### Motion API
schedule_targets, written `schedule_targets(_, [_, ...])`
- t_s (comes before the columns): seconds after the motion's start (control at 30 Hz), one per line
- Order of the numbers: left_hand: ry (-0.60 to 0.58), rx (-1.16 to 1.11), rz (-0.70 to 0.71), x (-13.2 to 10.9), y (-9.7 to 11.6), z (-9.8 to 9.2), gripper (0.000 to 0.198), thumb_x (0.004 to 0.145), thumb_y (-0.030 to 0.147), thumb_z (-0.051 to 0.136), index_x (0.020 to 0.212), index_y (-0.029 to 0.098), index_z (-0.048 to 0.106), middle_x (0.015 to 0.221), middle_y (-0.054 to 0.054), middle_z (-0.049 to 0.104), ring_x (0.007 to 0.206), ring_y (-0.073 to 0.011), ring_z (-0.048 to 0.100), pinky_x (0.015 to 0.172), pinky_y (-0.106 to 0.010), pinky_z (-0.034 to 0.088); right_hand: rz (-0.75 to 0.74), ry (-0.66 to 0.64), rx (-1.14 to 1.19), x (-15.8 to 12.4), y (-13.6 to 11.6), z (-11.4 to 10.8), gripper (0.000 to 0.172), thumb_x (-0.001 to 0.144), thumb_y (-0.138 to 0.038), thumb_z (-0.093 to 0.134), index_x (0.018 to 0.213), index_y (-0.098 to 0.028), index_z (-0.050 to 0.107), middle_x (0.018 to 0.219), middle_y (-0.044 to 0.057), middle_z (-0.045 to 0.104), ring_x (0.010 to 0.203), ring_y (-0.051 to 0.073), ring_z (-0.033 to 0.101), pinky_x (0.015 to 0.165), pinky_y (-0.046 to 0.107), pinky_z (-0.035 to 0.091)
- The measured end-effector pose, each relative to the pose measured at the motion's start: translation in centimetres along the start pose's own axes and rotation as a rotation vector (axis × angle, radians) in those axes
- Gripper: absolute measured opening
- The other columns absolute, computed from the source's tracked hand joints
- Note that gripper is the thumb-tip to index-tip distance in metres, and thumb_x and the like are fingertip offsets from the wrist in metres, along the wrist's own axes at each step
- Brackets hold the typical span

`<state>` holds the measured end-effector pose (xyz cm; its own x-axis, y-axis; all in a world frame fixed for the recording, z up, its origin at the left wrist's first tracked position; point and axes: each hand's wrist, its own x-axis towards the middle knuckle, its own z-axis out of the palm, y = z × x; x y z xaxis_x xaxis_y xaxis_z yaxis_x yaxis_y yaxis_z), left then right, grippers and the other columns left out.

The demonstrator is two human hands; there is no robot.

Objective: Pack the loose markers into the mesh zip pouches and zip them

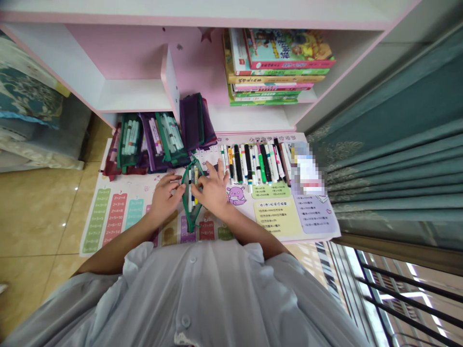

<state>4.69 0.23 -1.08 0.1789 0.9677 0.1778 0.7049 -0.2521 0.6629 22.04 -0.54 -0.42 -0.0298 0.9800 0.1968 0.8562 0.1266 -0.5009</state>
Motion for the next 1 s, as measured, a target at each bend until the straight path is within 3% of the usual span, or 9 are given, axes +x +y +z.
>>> schedule_targets(0.2, [-0.009, -0.01, -0.009, 0.0, 0.0, -0.1, 0.034, 0.089, 0.038, 0.052, 0.061, 0.021, 0.063, 0.109, -0.008, 0.072, 0.121, -0.029, 0.06, 0.106, -0.049, 0.048, 0.187, 0.265, -0.205, 2.3, 3.8, -1.2, 0.023, 0.087, -0.037, 0.058, 0.079, -0.018, 0.068, 0.152, 0.014, 0.043, 0.151, 0.046, 0.014, 0.11, 0.071, 0.026])
schedule_targets(0.33, [-0.015, -0.007, -0.016, 0.0, 0.1, -0.1, 0.034, 0.088, 0.037, 0.052, 0.06, 0.021, 0.062, 0.109, -0.008, 0.073, 0.12, -0.0287, 0.06, 0.106, -0.049, 0.048, 0.342, 0.194, -0.297, 3.3, 6.3, -1.1, 0.02, 0.081, -0.029, 0.062, 0.092, -0.014, 0.069, 0.154, 0.02, 0.039, 0.149, 0.05, 0.012, 0.108, 0.076, 0.024])
schedule_targets(0.5, [-0.002, -0.024, -0.011, 0.0, 0.1, 0.0, 0.036, 0.088, 0.039, 0.051, 0.06, 0.021, 0.062, 0.108, -0.008, 0.073, 0.12, -0.0294, 0.06, 0.106, -0.05, 0.048, 0.368, 0.16, -0.31, 3.3, 6.6, -0.8, 0.026, 0.081, -0.026, 0.059, 0.101, -0.011, 0.067, 0.155, 0.022, 0.036, 0.149, 0.049, 0.009, 0.108, 0.078, 0.022])
schedule_targets(0.7, [-0.001, -0.027, -0.01, 0.0, 0.2, -0.1, 0.035, 0.088, 0.039, 0.051, 0.059, 0.021, 0.061, 0.108, -0.009, 0.073, 0.121, -0.0304, 0.06, 0.105, -0.051, 0.048, 0.399, 0.095, -0.327, 3.4, 6.6, -1.0, 0.023, 0.085, -0.028, 0.058, 0.094, -0.011, 0.07, 0.156, 0.022, 0.036, 0.148, 0.05, 0.013, 0.108, 0.079, 0.022])
schedule_targets(1.0, [0.003, -0.018, -0.008, 0.1, 0.1, -0.1, 0.035, 0.088, 0.038, 0.052, 0.06, 0.021, 0.062, 0.107, -0.009, 0.073, 0.12, -0.0299, 0.06, 0.105, -0.05, 0.048, 0.392, 0.121, -0.233, 3.6, 6.7, -1.1, 0.017, 0.079, -0.027, 0.062, 0.081, -0.012, 0.068, 0.155, 0.022, 0.039, 0.149, 0.051, 0.011, 0.107, 0.079, 0.022])
